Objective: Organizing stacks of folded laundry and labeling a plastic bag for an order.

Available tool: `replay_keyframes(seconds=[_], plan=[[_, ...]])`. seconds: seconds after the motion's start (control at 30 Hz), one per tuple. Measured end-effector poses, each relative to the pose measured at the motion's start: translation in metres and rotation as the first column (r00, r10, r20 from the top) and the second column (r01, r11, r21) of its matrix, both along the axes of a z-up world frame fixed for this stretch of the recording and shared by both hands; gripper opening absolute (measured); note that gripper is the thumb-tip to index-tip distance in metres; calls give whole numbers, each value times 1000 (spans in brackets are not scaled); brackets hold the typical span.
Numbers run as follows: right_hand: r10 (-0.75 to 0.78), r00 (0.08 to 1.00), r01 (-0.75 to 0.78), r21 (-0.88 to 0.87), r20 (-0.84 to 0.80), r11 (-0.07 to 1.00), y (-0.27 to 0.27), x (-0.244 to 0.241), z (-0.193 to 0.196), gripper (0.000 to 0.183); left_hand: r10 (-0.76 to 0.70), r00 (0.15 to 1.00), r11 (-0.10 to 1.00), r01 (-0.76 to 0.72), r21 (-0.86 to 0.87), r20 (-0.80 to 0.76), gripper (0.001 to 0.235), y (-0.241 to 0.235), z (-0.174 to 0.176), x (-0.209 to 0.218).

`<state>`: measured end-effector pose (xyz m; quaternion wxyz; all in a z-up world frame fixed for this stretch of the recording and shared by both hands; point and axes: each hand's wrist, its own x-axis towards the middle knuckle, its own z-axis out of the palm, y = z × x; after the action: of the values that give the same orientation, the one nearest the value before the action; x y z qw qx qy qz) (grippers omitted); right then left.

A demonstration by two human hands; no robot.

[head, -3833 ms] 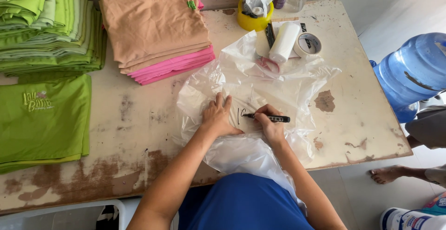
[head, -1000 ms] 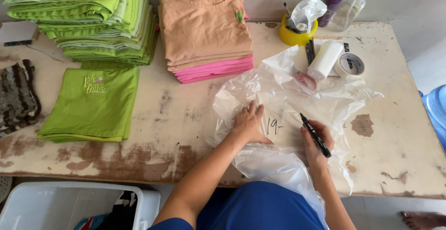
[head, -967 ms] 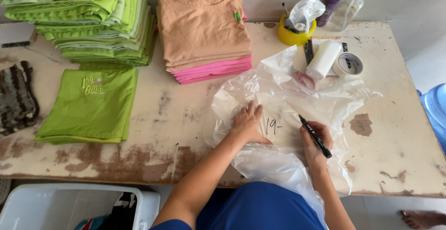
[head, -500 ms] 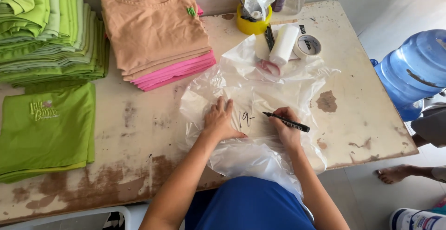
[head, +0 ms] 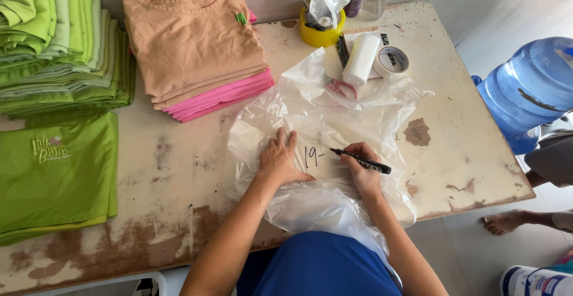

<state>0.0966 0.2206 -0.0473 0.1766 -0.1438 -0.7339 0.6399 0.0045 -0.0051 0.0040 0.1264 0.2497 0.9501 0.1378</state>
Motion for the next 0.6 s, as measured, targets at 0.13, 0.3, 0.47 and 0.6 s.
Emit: replay_keyframes(seconds=[0.13,0.3,0.47,0.6], plan=[[31,999,-32,-20,-9,999,1,0,0,14,-1,1000,1000,1,-1,-2,147,1,-2,-1],[24,999,-25,38,22,999,-3,0,7,14,-11,1000,1000,11,-6,-26,146,0,-7,-2],[2,1000,-4,96,15,995,-10,5,17,13,-16,1000,999,15,-32,-9,151,1,-13,-5],[-49,998,58,209,-46,976,-18,12,21,14,-26,999,999,25,-23,-22,152,0,-18,-5]])
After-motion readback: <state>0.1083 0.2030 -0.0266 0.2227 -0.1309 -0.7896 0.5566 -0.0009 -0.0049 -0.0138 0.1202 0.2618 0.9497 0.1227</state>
